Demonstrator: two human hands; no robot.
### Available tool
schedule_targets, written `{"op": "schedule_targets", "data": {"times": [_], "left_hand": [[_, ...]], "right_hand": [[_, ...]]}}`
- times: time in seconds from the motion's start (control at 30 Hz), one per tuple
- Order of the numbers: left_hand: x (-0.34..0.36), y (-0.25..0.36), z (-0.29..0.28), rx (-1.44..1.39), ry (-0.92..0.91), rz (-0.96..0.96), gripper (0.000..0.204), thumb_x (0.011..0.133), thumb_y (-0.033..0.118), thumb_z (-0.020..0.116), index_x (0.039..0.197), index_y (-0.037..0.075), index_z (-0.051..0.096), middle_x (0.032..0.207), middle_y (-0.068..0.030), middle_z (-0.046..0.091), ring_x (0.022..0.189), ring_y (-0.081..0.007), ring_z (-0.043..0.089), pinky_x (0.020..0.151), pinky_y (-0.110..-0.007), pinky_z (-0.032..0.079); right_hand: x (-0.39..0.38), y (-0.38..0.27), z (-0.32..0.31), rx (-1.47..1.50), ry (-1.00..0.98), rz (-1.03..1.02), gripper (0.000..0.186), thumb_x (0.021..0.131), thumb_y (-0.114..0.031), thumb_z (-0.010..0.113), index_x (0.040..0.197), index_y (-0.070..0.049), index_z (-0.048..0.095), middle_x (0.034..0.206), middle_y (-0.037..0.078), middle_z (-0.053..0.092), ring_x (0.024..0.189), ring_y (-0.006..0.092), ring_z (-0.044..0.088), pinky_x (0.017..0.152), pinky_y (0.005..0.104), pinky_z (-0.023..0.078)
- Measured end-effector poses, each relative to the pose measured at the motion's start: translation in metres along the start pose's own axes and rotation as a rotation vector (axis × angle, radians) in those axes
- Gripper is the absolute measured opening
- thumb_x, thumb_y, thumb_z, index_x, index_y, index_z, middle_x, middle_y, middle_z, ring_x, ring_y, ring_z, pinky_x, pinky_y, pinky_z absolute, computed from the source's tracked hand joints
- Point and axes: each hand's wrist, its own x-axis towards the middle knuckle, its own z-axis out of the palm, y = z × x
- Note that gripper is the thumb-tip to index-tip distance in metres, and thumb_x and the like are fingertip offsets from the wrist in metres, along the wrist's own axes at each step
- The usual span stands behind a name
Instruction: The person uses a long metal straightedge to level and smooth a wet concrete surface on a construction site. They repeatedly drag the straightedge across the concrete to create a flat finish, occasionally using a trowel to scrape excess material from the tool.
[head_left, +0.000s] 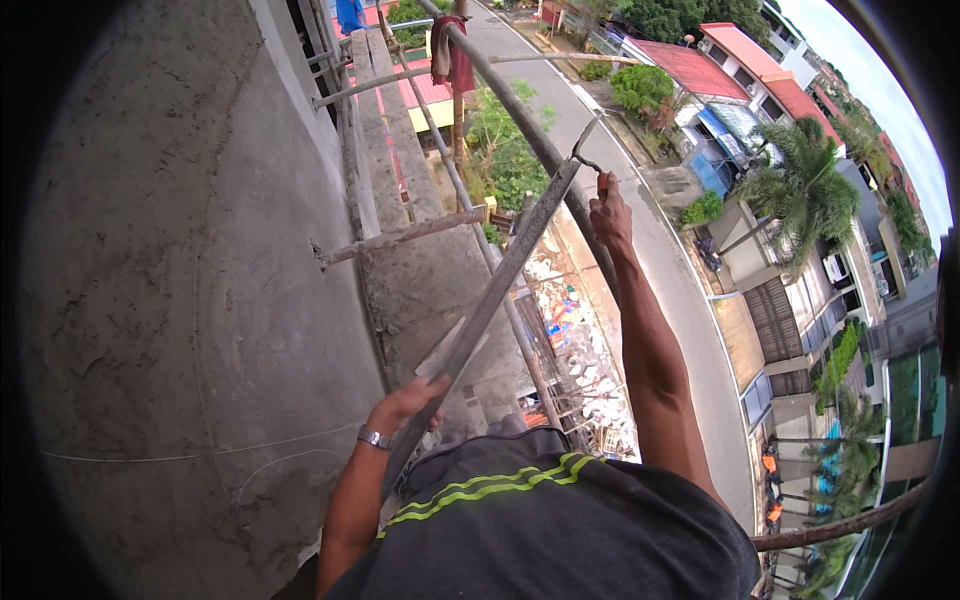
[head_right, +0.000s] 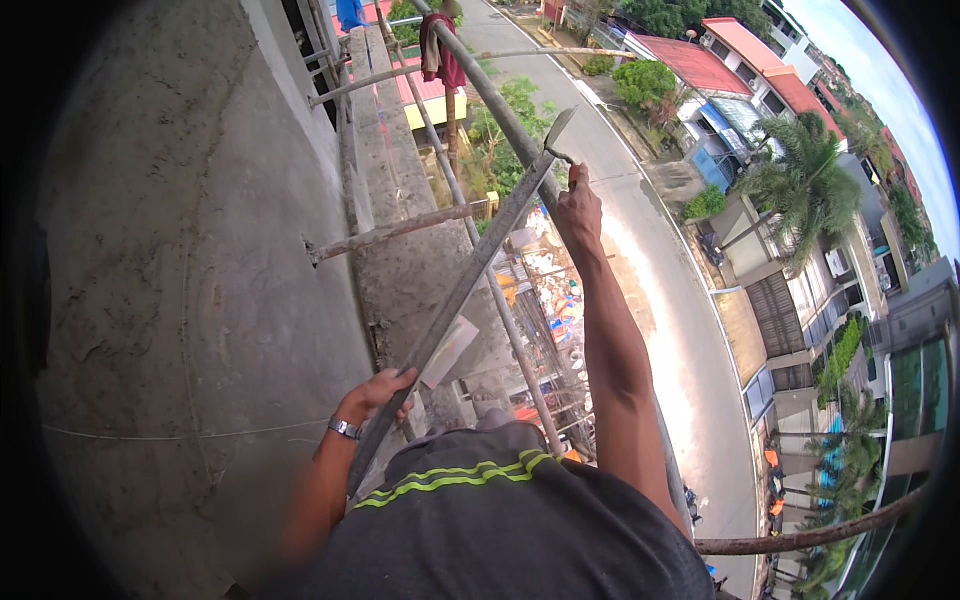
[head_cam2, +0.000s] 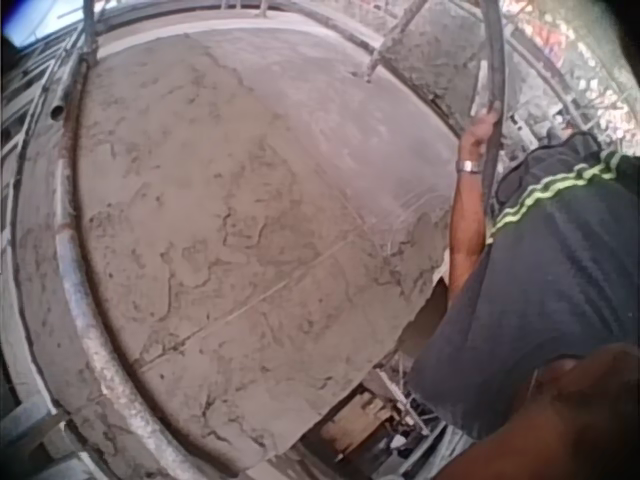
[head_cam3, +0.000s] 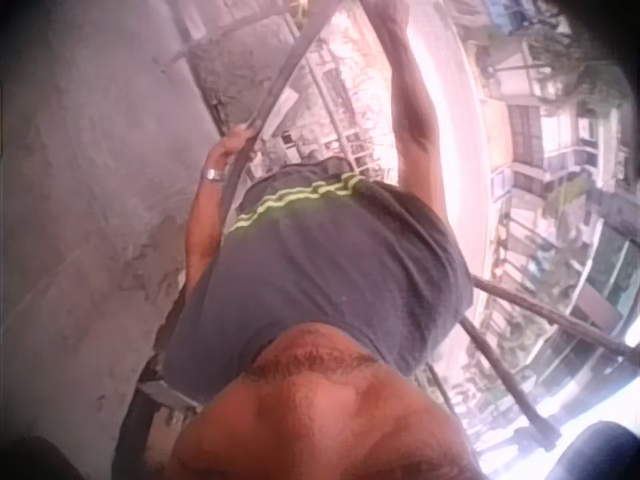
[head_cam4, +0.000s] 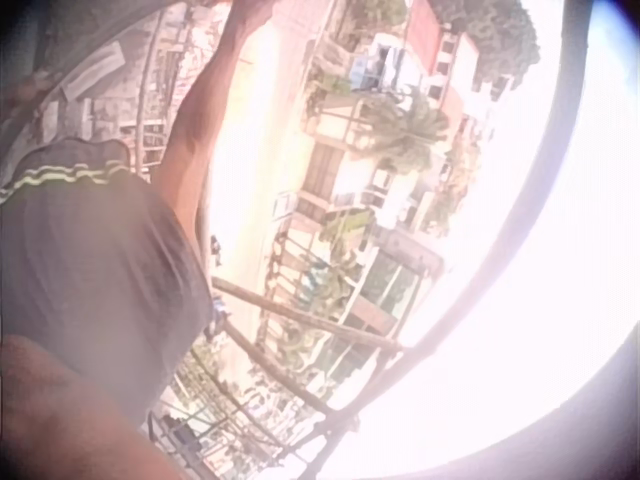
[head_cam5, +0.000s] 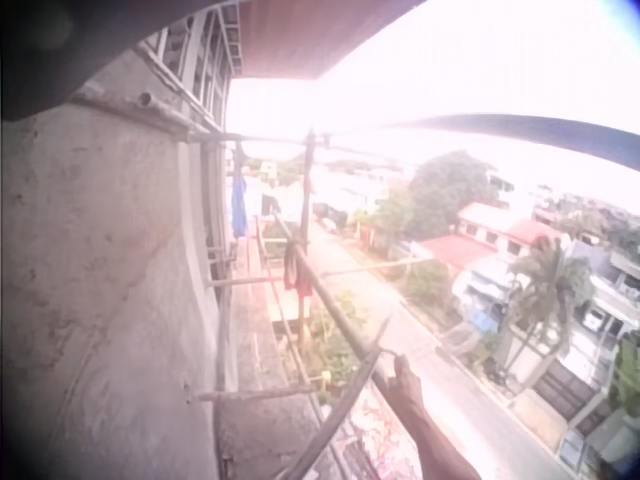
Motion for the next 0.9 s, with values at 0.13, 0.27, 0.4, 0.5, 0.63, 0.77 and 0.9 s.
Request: {"op": "schedule_targets", "data": {"times": [0.13,0.27,0.4,0.5,0.63,0.77,0.9], "left_hand": [[0.000,0.000,-0.002,-0.001,-0.007,0.014,0.049,0.092,0.054,0.056,0.098,0.006,0.056,0.065,-0.0051,0.057,0.048,-0.0145,0.053,0.047,-0.031,0.048],[0.003,-0.003,-0.007,0.008,-0.004,0.033,0.049,0.092,0.054,0.056,0.097,0.005,0.057,0.065,-0.0052,0.057,0.047,-0.0145,0.053,0.047,-0.031,0.049],[0.006,-0.003,-0.006,0.014,-0.011,0.019,0.049,0.092,0.054,0.056,0.097,0.005,0.057,0.065,-0.0056,0.058,0.048,-0.0146,0.053,0.047,-0.032,0.049],[0.003,0.001,-0.003,0.014,-0.008,0.031,0.048,0.092,0.053,0.055,0.097,0.005,0.056,0.065,-0.0058,0.057,0.048,-0.0146,0.054,0.047,-0.032,0.049],[0.003,0.001,-0.002,0.022,0.033,0.018,0.047,0.093,0.052,0.055,0.095,0.005,0.055,0.064,-0.0058,0.057,0.048,-0.0146,0.054,0.047,-0.032,0.049],[0.003,-0.003,-0.002,0.004,0.005,0.019,0.046,0.094,0.051,0.055,0.094,0.005,0.055,0.064,-0.0060,0.057,0.048,-0.0147,0.054,0.047,-0.031,0.049],[0.001,-0.003,0.000,0.012,0.042,0.024,0.045,0.094,0.050,0.054,0.094,0.005,0.055,0.064,-0.0058,0.057,0.048,-0.0146,0.054,0.047,-0.031,0.049]], "right_hand": [[-0.015,-0.014,0.010,-0.039,0.247,0.015,0.069,0.085,-0.012,0.046,0.149,-0.006,0.021,0.105,0.030,0.063,0.089,0.0435,0.064,0.077,0.0483,0.048],[0.004,0.004,-0.002,0.007,-0.010,0.006,0.071,0.085,-0.014,0.049,0.149,-0.005,0.020,0.100,0.030,0.064,0.088,0.0437,0.064,0.079,0.0482,0.049],[-0.010,-0.001,0.014,0.026,0.153,-0.024,0.071,0.087,-0.014,0.049,0.151,-0.010,0.018,0.103,0.028,0.064,0.085,0.0402,0.065,0.076,0.0457,0.050],[0.001,0.031,0.021,-0.107,0.102,-0.067,0.070,0.088,-0.015,0.049,0.152,-0.014,0.019,0.101,0.028,0.065,0.080,0.0380,0.067,0.071,0.0432,0.051],[0.000,0.015,0.017,0.005,0.173,-0.044,0.071,0.087,-0.016,0.051,0.151,-0.015,0.021,0.091,0.025,0.065,0.076,0.0370,0.066,0.068,0.0445,0.051],[-0.005,0.019,0.015,-0.113,0.083,-0.144,0.072,0.086,-0.015,0.051,0.151,-0.011,0.020,0.092,0.025,0.065,0.081,0.0390,0.065,0.073,0.0459,0.049],[-0.019,-0.006,0.008,0.056,0.130,-0.060,0.073,0.084,-0.016,0.053,0.149,-0.007,0.023,0.100,0.028,0.065,0.090,0.0432,0.063,0.081,0.0471,0.048]]}}
